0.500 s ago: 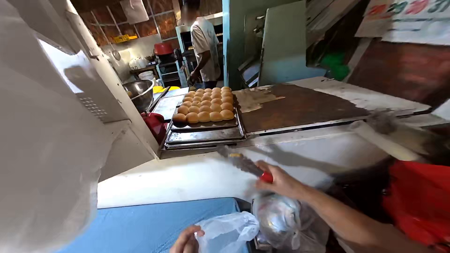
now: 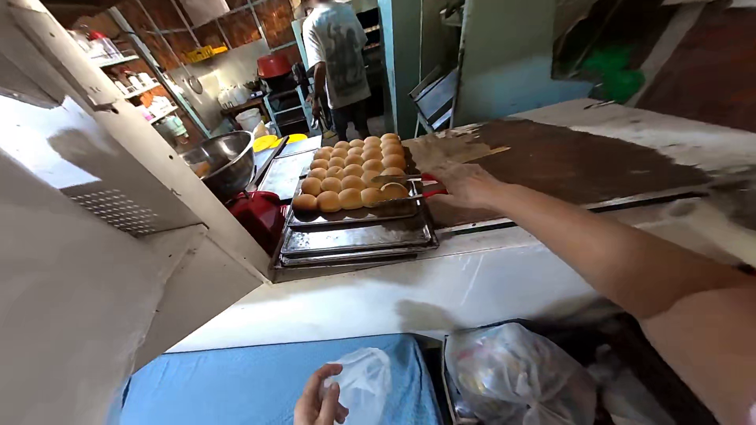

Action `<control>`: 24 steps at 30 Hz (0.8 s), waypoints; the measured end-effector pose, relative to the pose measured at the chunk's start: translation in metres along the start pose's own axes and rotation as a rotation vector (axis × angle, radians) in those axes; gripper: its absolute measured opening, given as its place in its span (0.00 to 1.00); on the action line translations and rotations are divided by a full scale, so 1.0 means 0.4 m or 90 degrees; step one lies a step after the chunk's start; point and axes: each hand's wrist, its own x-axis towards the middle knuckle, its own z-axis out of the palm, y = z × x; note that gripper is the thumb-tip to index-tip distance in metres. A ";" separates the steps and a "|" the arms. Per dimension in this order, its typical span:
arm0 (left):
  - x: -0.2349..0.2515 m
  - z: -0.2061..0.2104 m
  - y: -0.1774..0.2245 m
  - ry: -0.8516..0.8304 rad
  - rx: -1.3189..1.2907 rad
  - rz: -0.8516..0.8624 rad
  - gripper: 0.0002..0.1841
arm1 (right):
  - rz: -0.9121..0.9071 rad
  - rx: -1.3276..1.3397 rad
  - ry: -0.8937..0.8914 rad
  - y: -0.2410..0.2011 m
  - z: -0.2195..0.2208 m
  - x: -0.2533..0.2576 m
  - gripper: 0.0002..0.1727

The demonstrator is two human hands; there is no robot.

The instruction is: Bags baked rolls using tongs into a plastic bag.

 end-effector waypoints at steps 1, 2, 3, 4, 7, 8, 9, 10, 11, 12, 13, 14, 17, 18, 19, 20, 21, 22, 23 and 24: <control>0.006 -0.005 0.009 0.000 0.049 -0.007 0.16 | -0.018 -0.007 0.011 0.008 0.011 0.011 0.33; 0.013 -0.009 0.015 0.000 0.102 -0.010 0.17 | -0.029 -0.007 0.019 0.017 0.022 0.019 0.32; 0.020 -0.012 0.018 0.001 0.154 -0.010 0.18 | -0.041 -0.003 0.024 0.028 0.031 0.030 0.32; 0.027 -0.015 0.021 0.000 0.203 -0.008 0.18 | -0.056 0.003 0.029 0.039 0.038 0.039 0.31; 0.042 -0.020 0.036 -0.009 0.292 0.018 0.19 | -0.082 0.026 0.003 0.048 0.033 0.062 0.29; 0.047 -0.020 0.046 -0.013 0.301 0.030 0.19 | -0.087 0.031 -0.003 0.051 0.030 0.068 0.27; 0.052 -0.019 0.057 -0.017 0.305 0.043 0.19 | -0.094 0.039 -0.002 0.058 0.032 0.073 0.26; 0.057 -0.018 0.068 -0.018 0.305 0.055 0.18 | -0.100 0.055 0.001 0.067 0.037 0.078 0.23; 0.063 -0.017 0.079 -0.018 0.298 0.066 0.18 | -0.105 0.083 -0.004 0.077 0.038 0.086 0.22; 0.068 -0.017 0.090 -0.019 0.287 0.074 0.18 | -0.111 0.113 -0.009 0.093 0.042 0.095 0.21; 0.074 -0.018 0.102 -0.021 0.270 0.079 0.18 | -0.106 0.149 -0.021 0.105 0.042 0.103 0.19; 0.081 -0.018 0.114 -0.022 0.251 0.084 0.18 | -0.093 0.190 -0.046 0.109 0.031 0.108 0.18; 0.098 -0.015 0.155 -0.025 0.183 0.091 0.18 | -0.020 0.299 -0.133 0.100 -0.018 0.103 0.15; 0.103 -0.014 0.169 -0.029 0.153 0.094 0.18 | -0.002 0.335 -0.148 0.102 -0.024 0.099 0.14; 0.107 -0.013 0.183 -0.031 0.131 0.098 0.18 | 0.012 0.377 -0.155 0.110 -0.024 0.094 0.14; 0.112 -0.013 0.195 -0.031 0.118 0.100 0.18 | 0.024 0.414 -0.153 0.125 -0.015 0.091 0.13; 0.117 -0.013 0.206 -0.030 0.112 0.105 0.18 | 0.043 0.451 -0.152 0.138 -0.008 0.087 0.13; 0.123 -0.012 0.215 -0.032 0.108 0.107 0.18 | 0.069 0.486 -0.149 0.146 -0.005 0.081 0.13; 0.129 -0.012 0.223 -0.036 0.101 0.111 0.18 | 0.096 0.519 -0.142 0.147 -0.008 0.074 0.13; 0.135 -0.009 0.230 -0.039 0.097 0.114 0.18 | 0.121 0.555 -0.132 0.138 -0.018 0.063 0.12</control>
